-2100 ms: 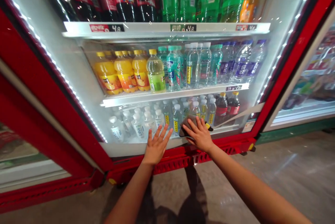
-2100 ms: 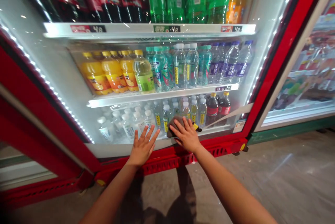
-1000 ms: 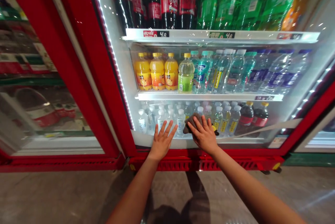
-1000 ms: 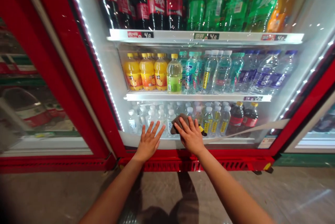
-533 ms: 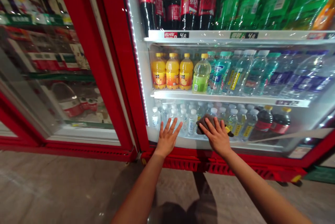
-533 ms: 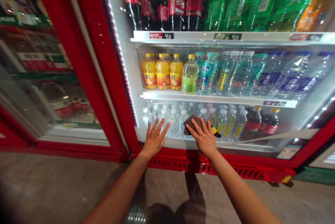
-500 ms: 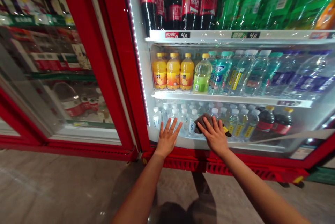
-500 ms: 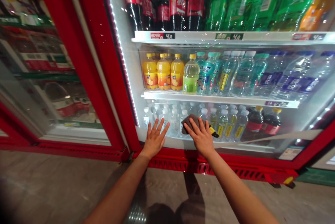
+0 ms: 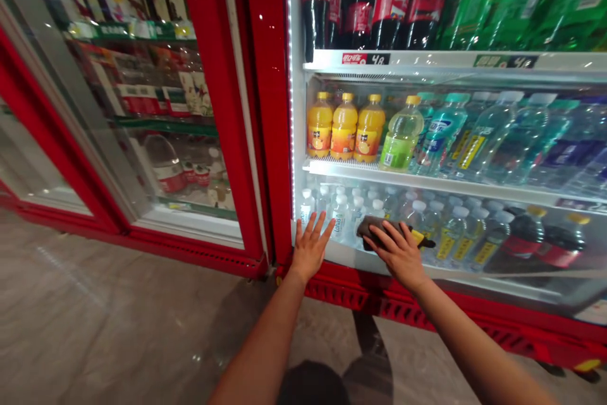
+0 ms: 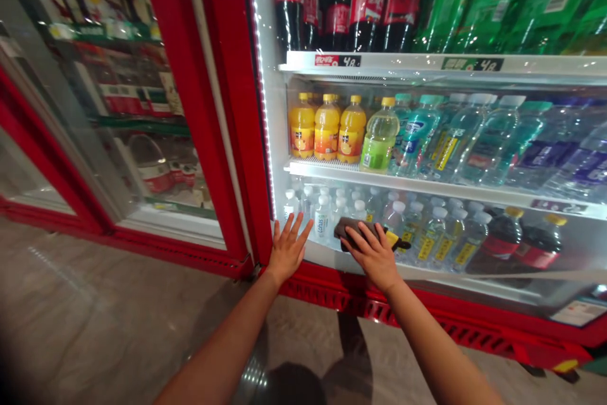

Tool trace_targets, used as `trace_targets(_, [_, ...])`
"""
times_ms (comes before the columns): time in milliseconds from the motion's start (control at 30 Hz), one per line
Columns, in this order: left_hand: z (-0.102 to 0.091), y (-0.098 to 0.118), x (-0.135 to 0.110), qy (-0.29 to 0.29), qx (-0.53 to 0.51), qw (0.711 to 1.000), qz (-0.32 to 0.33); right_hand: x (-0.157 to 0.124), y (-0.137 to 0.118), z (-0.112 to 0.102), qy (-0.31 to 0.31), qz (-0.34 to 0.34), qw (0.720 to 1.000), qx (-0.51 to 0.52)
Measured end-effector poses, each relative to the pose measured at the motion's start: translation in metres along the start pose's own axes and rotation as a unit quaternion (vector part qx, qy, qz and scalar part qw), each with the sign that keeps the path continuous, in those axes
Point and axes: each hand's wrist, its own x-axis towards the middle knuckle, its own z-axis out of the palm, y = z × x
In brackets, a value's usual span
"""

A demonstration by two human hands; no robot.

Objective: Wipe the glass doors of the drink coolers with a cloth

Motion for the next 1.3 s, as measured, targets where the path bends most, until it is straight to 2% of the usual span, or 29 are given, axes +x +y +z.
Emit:
trace_targets(67, [0.002, -0.002, -0.003, 0.006, -0.003, 1.000, -0.015, 0.026, -0.022, 0.008, 0.003, 0.012, 1.000, 0.000])
trace_targets(133, [0.004, -0.002, -0.007, 0.006, -0.004, 1.000, -0.028, 0.040, -0.044, 0.017, -0.015, -0.015, 1.000, 0.017])
trace_targets(233, [0.004, -0.005, -0.012, -0.007, -0.004, 0.999, -0.044, 0.031, -0.061, 0.026, -0.041, -0.080, 0.995, 0.037])
trace_targets(333, [-0.001, -0.017, -0.016, -0.021, -0.005, 0.998, -0.063, 0.010, -0.051, 0.020, -0.053, -0.122, 0.990, 0.043])
trace_targets(400, [-0.004, -0.028, -0.017, -0.023, -0.003, 0.997, -0.074, 0.011, -0.039, 0.013, -0.058, -0.103, 0.992, 0.036])
trace_targets(467, [-0.007, -0.037, -0.017, -0.019, -0.001, 0.996, -0.091, 0.028, -0.036, 0.009, -0.047, -0.041, 0.998, 0.017])
trace_targets(567, [-0.006, -0.043, -0.018, -0.011, -0.003, 0.991, -0.133, 0.063, -0.054, 0.017, -0.015, 0.029, 0.999, -0.001])
trace_targets(633, [-0.003, -0.043, -0.021, -0.014, -0.006, 0.989, -0.149, 0.074, -0.075, 0.028, -0.013, 0.017, 1.000, 0.004])
trace_targets(733, [0.001, -0.040, -0.029, -0.026, -0.012, 0.989, -0.147, 0.062, -0.095, 0.039, -0.043, -0.045, 0.998, 0.024])
trace_targets(867, [0.003, -0.043, -0.039, -0.031, -0.013, 0.989, -0.145, 0.035, -0.090, 0.033, -0.072, -0.079, 0.993, 0.048])
trace_targets(967, [0.005, -0.047, -0.043, -0.029, -0.011, 0.989, -0.146, 0.052, -0.087, 0.028, -0.074, -0.036, 0.995, 0.049])
trace_targets(1033, [0.009, -0.048, -0.044, -0.027, -0.012, 0.987, -0.160, 0.076, -0.095, 0.030, -0.052, 0.019, 0.998, 0.040])
trace_targets(1100, [0.013, -0.046, -0.046, -0.024, -0.012, 0.982, -0.185, 0.095, -0.111, 0.039, -0.028, 0.043, 0.998, 0.039])
trace_targets(1167, [0.017, -0.043, -0.049, -0.021, -0.012, 0.978, -0.206, 0.100, -0.126, 0.049, -0.023, 0.009, 0.998, 0.053])
trace_targets(1300, [0.018, -0.042, -0.055, -0.027, -0.009, 0.977, -0.209, 0.081, -0.137, 0.063, -0.038, -0.094, 0.991, 0.087])
